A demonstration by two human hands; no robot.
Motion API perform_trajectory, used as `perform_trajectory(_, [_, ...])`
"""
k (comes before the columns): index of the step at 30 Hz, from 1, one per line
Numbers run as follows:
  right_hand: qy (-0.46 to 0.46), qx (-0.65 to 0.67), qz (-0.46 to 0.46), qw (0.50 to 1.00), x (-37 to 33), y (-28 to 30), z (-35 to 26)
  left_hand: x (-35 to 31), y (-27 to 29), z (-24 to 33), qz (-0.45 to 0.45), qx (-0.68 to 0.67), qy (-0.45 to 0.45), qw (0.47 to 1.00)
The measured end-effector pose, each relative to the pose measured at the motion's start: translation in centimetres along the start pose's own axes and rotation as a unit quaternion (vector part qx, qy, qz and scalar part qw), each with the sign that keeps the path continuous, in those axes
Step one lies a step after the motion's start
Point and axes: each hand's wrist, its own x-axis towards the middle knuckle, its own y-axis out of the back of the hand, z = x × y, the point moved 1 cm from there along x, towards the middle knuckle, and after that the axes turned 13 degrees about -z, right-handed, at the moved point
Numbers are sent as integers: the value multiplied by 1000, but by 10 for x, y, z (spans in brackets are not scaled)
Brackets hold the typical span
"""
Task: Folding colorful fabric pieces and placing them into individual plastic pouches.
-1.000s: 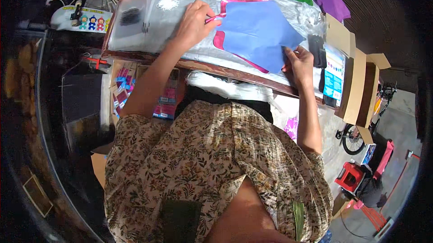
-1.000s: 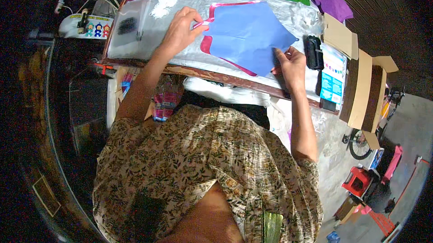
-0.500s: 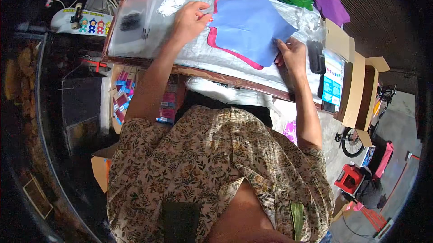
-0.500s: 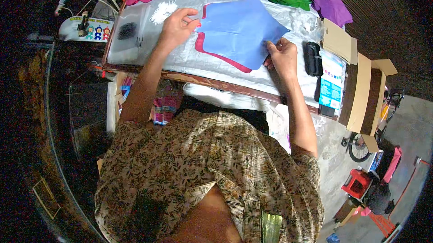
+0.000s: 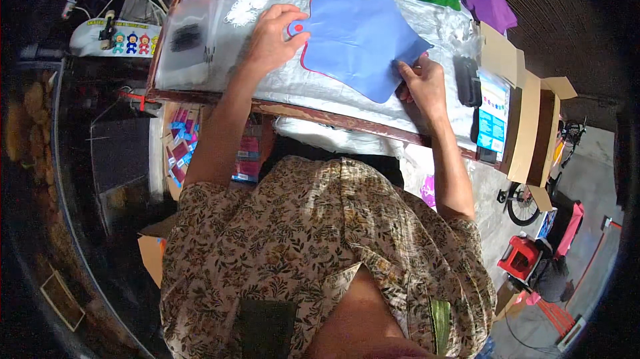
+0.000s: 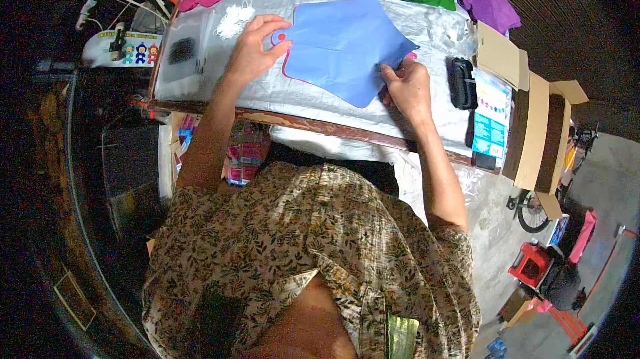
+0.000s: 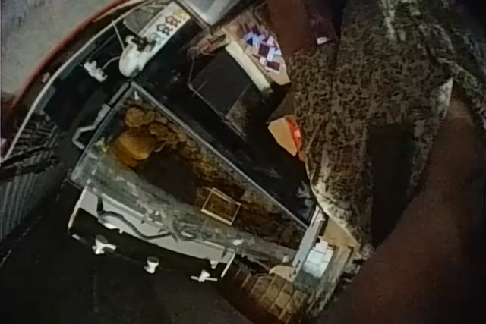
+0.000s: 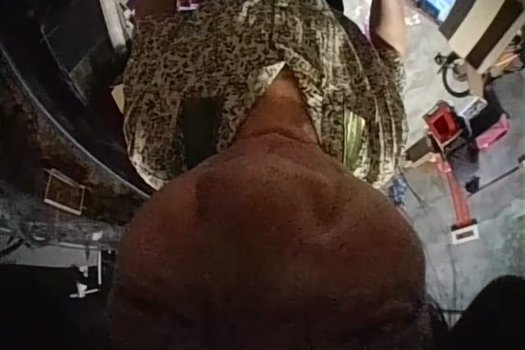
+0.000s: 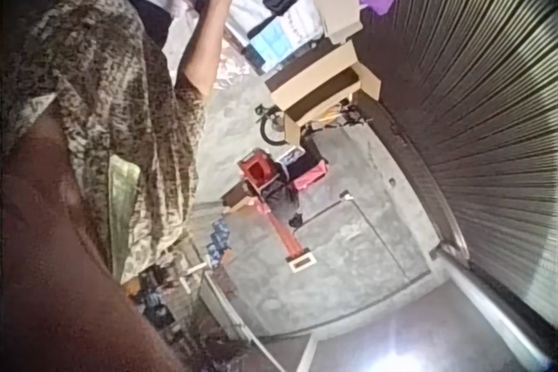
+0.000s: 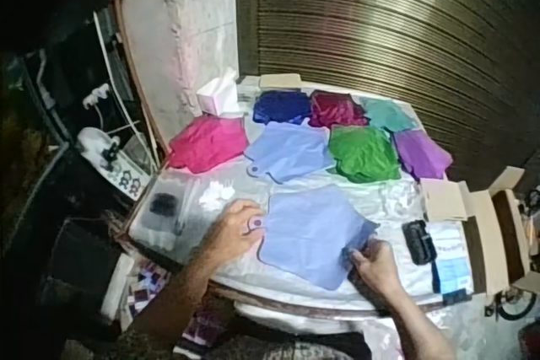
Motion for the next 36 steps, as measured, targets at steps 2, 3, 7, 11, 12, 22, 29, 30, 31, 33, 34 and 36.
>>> perform_trajectory(2, [28, -64, 5, 998, -1, 8, 1, 1, 0, 1, -2, -1, 0, 1000])
perform_trajectory(3, [42, -96, 8, 994, -2, 11, 1, 0, 0, 1, 1, -7, 7, 1000])
perform_trajectory(7, [0, -454, 133, 881, -28, 10, -32, -4, 3, 5, 0, -11, 17, 1000])
perform_trajectory(11, [269, -505, 162, 804, -25, -5, -16, -4, 7, 9, -13, 10, 7, 1000])
perform_trajectory(12, [267, -496, 123, 817, -22, -9, -7, -3, 7, 10, -15, 16, 9, 1000])
perform_trajectory(22, [296, -419, 4, 858, -41, 14, -34, 109, 17, 79, 28, 73, -174, 982])
perform_trajectory(29, [283, -432, -84, 852, -49, 79, -44, 245, -81, 73, -98, 158, -295, 937])
perform_trajectory(30, [271, -432, -92, 855, -49, 91, -41, 253, -93, 66, -110, 174, -290, 935])
perform_trajectory(31, [270, -432, -92, 856, -49, 102, -36, 259, -103, 56, -121, 191, -283, 932])
perform_trajectory(33, [249, -426, -63, 868, -48, 126, -23, 268, -114, 51, -135, 206, -279, 928])
perform_trajectory(34, [241, -422, -51, 872, -47, 136, -18, 269, -117, 46, -142, 184, -270, 934])
perform_trajectory(36, [222, -416, -52, 881, -45, 152, -9, 268, -120, 45, -158, 138, -255, 944])
